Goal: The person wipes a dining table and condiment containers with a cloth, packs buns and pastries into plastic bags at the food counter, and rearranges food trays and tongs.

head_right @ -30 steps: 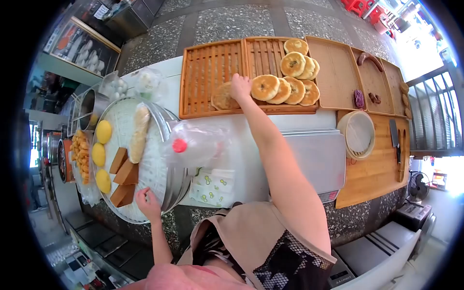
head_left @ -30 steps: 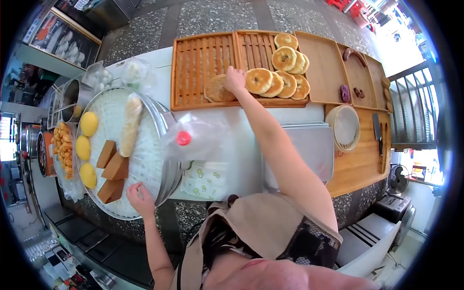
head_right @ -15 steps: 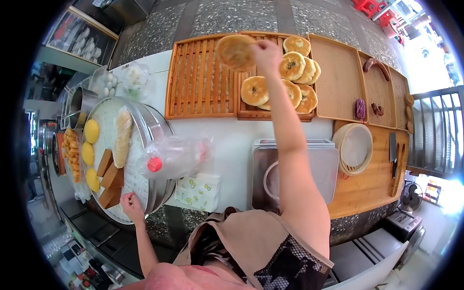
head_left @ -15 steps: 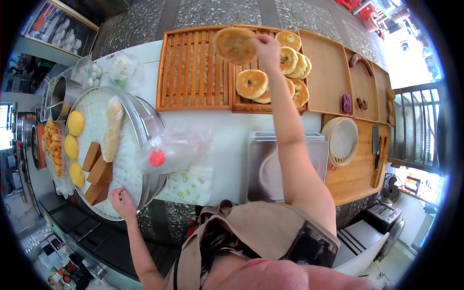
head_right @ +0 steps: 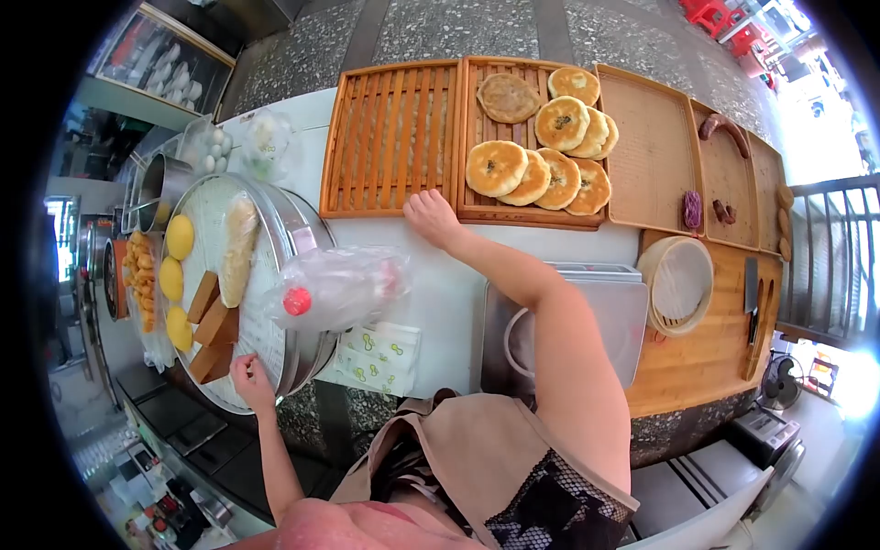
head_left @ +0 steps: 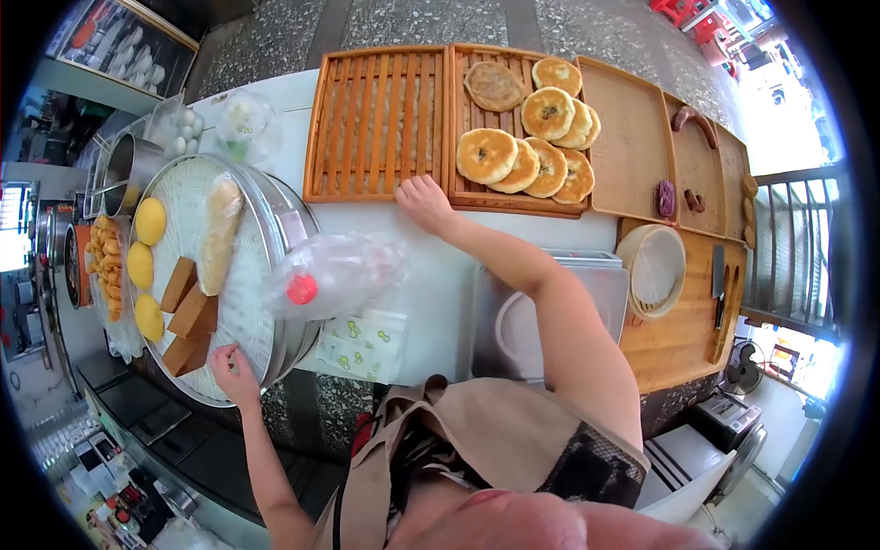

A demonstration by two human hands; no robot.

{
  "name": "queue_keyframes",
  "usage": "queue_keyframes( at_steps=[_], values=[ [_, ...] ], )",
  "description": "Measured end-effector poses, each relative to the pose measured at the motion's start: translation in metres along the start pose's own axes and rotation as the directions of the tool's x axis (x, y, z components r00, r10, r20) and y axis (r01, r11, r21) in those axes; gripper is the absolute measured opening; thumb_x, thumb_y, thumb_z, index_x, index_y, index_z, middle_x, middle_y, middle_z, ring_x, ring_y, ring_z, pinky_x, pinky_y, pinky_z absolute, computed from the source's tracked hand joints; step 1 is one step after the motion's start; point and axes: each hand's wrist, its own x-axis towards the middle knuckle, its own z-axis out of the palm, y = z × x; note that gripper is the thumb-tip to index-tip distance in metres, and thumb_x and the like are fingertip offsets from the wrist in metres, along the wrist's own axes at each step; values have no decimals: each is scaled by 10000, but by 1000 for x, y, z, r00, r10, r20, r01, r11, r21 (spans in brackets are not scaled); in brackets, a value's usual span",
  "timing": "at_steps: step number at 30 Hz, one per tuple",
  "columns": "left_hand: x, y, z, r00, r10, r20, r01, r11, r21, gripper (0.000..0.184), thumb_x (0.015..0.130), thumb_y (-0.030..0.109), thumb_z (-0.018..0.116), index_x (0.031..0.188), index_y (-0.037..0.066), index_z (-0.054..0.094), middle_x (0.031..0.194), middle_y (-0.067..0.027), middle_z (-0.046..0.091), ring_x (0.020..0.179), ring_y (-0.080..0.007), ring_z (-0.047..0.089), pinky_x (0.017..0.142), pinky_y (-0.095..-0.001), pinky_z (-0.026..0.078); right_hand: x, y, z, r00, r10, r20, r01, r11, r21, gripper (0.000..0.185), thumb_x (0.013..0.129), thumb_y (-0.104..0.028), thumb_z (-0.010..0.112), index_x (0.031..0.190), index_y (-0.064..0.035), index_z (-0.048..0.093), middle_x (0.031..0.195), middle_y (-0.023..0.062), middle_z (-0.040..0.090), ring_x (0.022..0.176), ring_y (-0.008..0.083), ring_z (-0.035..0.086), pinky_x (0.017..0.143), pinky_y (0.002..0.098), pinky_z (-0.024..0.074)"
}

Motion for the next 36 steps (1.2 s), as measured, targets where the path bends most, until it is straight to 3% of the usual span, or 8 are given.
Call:
queue_keyframes(
  at_steps=[12,14,17,20,23,25,33,36],
  values=[
    [-5,-4,-3,985,144,-91,-157,976,-154,163,836,68,563,984,9,593,955,-118,574,921,-259,536,746,-357,434,35,35,-225,963,239,-127,-209,955,209,188,721,-84,573,900,-27,568,992,127,565,997,305,525,850,375,449],
    [-17,24,-11,755,390,-528,-421,905,66,166,839,53,559,992,-5,586,957,-129,576,939,-264,540,776,-366,438,1,20,-286,965,192,-180,-157,969,193,194,719,-71,573,908,-28,570,990,121,565,1001,304,520,856,375,446],
    [-67,81,4,794,518,-318,-607,708,-362,167,835,25,558,995,-20,579,965,-137,592,941,-258,551,797,-375,440,-83,-8,-374,952,185,-246,-173,983,67,254,695,-54,596,947,-40,563,982,98,551,992,291,508,835,370,439],
    [-107,193,14,798,494,345,167,369,-914,141,910,114,535,954,-11,582,923,-94,606,826,-228,569,779,-299,451,-185,-32,-442,923,267,-278,-303,948,-94,277,687,-52,595,960,-59,548,952,72,536,958,266,508,801,366,433],
    [-107,290,29,444,666,600,881,-202,-428,686,877,573,484,1243,-6,472,1161,-149,590,1000,-271,579,874,-387,462,-306,-61,-498,901,292,-320,-377,893,-246,243,708,-87,575,947,-66,534,916,55,529,906,244,510,783,349,433],
    [-132,363,11,302,756,581,941,-139,-308,825,835,657,461,1324,-3,387,1225,-160,559,1102,-297,548,959,-439,423,-394,-87,-526,892,345,-292,-436,830,-349,263,703,-117,574,959,-73,535,910,47,521,880,229,505,774,341,438],
    [-398,543,83,-217,832,511,799,452,-396,567,768,10,623,1283,-4,386,1227,-109,546,1086,-222,561,954,-358,445,-722,-156,-524,688,637,-348,-711,496,-498,234,695,-110,591,927,-88,573,940,26,530,894,197,516,785,345,443],
    [-506,604,78,-261,821,507,821,466,-331,527,786,34,617,1265,8,400,1180,-109,564,1060,-220,572,936,-367,462,-820,-165,-512,235,714,-660,-959,61,-275,255,743,-75,621,994,-61,584,1013,46,570,909,214,535,792,347,440]
  ],
)
